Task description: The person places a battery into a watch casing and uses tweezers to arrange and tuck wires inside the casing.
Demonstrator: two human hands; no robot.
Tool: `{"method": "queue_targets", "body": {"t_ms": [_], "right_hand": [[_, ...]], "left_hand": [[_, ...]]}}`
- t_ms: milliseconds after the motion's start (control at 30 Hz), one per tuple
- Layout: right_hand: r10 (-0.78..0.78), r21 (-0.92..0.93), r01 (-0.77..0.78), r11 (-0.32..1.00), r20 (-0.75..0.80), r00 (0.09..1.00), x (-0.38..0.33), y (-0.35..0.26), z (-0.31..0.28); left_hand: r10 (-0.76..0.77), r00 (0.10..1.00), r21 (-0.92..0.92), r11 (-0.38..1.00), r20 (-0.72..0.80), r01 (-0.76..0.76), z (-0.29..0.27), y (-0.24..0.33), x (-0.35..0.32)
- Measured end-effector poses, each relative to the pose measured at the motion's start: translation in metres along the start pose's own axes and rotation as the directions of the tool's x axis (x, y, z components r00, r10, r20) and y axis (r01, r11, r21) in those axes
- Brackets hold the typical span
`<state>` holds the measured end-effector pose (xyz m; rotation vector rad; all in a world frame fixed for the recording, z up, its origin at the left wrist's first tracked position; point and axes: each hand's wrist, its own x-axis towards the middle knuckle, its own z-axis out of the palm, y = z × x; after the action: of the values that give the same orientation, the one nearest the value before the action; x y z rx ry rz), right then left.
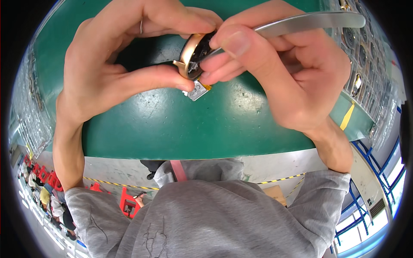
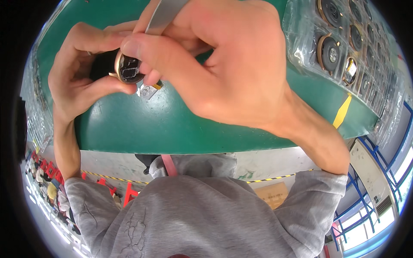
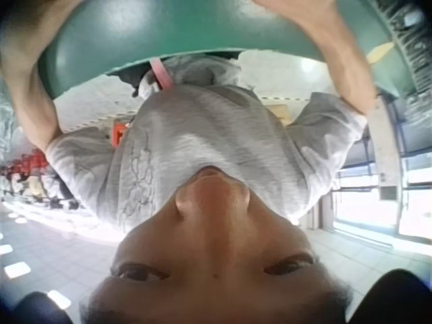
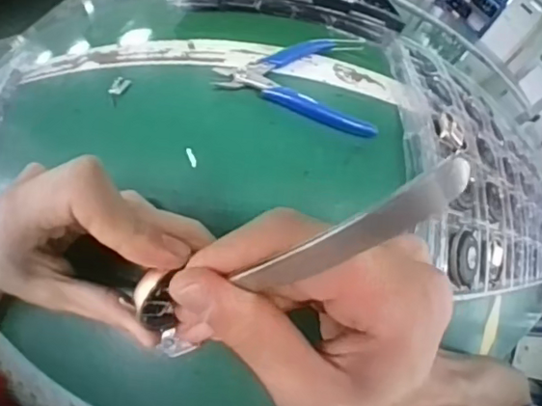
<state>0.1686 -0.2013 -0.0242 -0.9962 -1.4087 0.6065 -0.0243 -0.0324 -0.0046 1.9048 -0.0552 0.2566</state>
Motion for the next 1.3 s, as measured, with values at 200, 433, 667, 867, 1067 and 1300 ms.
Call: {"method": "queue_targets", "body": {"t_ms": [200,433,667,867,1067,1300], "right_hand": [[0.075,-0.039,-0.075,0.996,-0.003,0.997,0.0,-0.005,0.0],[0.121,-0.053,-0.121,0.991,-0.005,0.993,-0.001,-0.011,0.002],[0.168,-0.067,-0.168,0.984,-0.008,0.986,-0.001,-0.017,0.001],[0.191,-0.074,-0.191,0.979,-0.007,0.982,0.0,-0.02,0.001],[0.213,-0.073,-0.213,0.974,-0.004,0.977,-0.001,-0.02,0.001],[0.229,-0.067,-0.229,0.971,0.004,0.973,0.001,-0.021,0.002]], "left_hand": [[0.017,0.999,0.025,1.0,0.05,-0.018,-0.008,-0.008,0.002],[0.057,0.997,0.066,0.996,0.045,-0.06,-0.009,-0.012,-0.004],[0.065,0.996,-0.011,0.998,0.054,-0.065,-0.012,-0.014,-0.004],[0.04,0.998,0.017,0.999,0.058,-0.041,-0.013,-0.014,0.006],[0.016,0.999,0.072,0.997,0.041,-0.019,-0.012,-0.015,0.005],[0.231,0.962,0.15,0.966,-0.144,-0.209,0.02,-0.02,0.019]]}}
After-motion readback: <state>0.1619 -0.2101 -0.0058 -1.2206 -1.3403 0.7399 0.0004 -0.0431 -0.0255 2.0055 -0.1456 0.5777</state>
